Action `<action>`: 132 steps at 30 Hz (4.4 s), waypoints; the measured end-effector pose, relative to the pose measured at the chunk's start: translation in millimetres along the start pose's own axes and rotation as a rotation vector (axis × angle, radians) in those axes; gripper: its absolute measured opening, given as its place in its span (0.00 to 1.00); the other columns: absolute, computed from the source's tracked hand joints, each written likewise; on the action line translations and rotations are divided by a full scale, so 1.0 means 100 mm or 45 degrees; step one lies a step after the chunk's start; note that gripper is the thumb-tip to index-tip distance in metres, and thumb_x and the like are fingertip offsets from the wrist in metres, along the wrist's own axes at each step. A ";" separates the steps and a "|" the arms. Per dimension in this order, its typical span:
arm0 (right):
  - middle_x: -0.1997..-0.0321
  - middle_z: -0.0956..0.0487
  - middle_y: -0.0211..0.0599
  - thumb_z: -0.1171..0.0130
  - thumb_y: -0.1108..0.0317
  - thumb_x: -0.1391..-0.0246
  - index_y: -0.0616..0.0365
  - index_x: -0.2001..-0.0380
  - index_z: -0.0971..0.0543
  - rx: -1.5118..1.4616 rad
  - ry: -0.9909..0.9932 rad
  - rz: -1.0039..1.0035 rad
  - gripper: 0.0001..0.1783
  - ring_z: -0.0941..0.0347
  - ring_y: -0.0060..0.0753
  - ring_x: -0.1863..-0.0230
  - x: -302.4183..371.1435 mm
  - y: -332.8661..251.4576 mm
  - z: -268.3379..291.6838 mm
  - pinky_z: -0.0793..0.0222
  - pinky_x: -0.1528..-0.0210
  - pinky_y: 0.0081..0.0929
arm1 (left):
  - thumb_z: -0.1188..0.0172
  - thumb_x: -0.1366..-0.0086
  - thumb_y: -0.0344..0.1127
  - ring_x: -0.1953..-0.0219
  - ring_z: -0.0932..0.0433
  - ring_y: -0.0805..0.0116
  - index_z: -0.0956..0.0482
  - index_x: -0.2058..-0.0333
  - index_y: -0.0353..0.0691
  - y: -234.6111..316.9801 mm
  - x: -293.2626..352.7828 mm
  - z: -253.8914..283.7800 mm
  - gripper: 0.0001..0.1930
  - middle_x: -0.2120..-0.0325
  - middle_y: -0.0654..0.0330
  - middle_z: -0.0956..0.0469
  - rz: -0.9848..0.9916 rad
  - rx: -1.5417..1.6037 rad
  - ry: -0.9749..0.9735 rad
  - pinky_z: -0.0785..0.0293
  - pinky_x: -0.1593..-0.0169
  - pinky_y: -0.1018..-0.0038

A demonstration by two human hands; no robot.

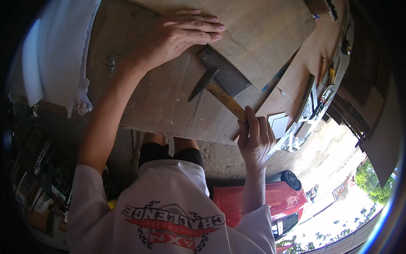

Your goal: The person assembles a rectangular wooden frame by nailing thin wooden strips to a flat board. They repeatedly pick up nails, position the strips, and hammer them into place. The person also moves around the workshop to retrieve additional nails from a storage box.

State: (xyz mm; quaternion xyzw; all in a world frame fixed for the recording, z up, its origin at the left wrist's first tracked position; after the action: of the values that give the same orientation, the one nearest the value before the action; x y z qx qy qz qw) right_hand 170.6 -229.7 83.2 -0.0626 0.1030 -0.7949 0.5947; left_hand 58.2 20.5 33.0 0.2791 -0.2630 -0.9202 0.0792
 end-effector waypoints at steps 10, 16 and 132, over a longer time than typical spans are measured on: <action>0.73 0.25 0.29 0.30 0.64 0.44 0.52 0.49 0.18 0.063 -0.029 0.196 0.20 0.23 0.28 0.73 -0.39 0.04 -0.05 0.26 0.73 0.27 | 0.34 0.38 0.31 0.41 0.20 0.73 0.11 0.57 0.52 0.00 0.04 0.00 0.11 0.50 0.72 0.15 0.001 -0.038 0.058 0.26 0.34 0.68; 0.72 0.24 0.30 0.31 0.65 0.43 0.52 0.48 0.18 -0.015 -0.069 0.206 0.19 0.23 0.29 0.74 -0.34 0.08 -0.11 0.25 0.73 0.29 | 0.34 0.37 0.31 0.42 0.20 0.73 0.11 0.57 0.50 0.02 0.03 0.02 0.11 0.51 0.71 0.15 0.002 -0.053 0.074 0.25 0.35 0.68; 0.74 0.26 0.38 0.48 0.64 0.29 0.66 0.55 0.27 -0.099 0.499 -0.011 0.13 0.31 0.35 0.79 -0.06 -0.66 0.29 0.36 0.76 0.27 | 0.32 0.33 0.36 0.72 0.13 0.63 0.31 0.60 0.25 -0.06 0.48 -0.22 0.20 0.73 0.48 0.17 1.423 0.878 0.724 0.17 0.68 0.72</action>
State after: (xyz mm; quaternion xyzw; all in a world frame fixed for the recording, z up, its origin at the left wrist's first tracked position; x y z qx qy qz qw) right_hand 117.1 -208.1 127.1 0.0700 0.2473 -0.7897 0.5571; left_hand 30.8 1.4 -8.2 0.3409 -0.6117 -0.4980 0.5114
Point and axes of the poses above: each hand's wrist, its own x-axis away from the middle knuckle, its own z-axis out of the back of the hand, y = z × x, the point moved 7 cm from there along -x, towards the middle knuckle
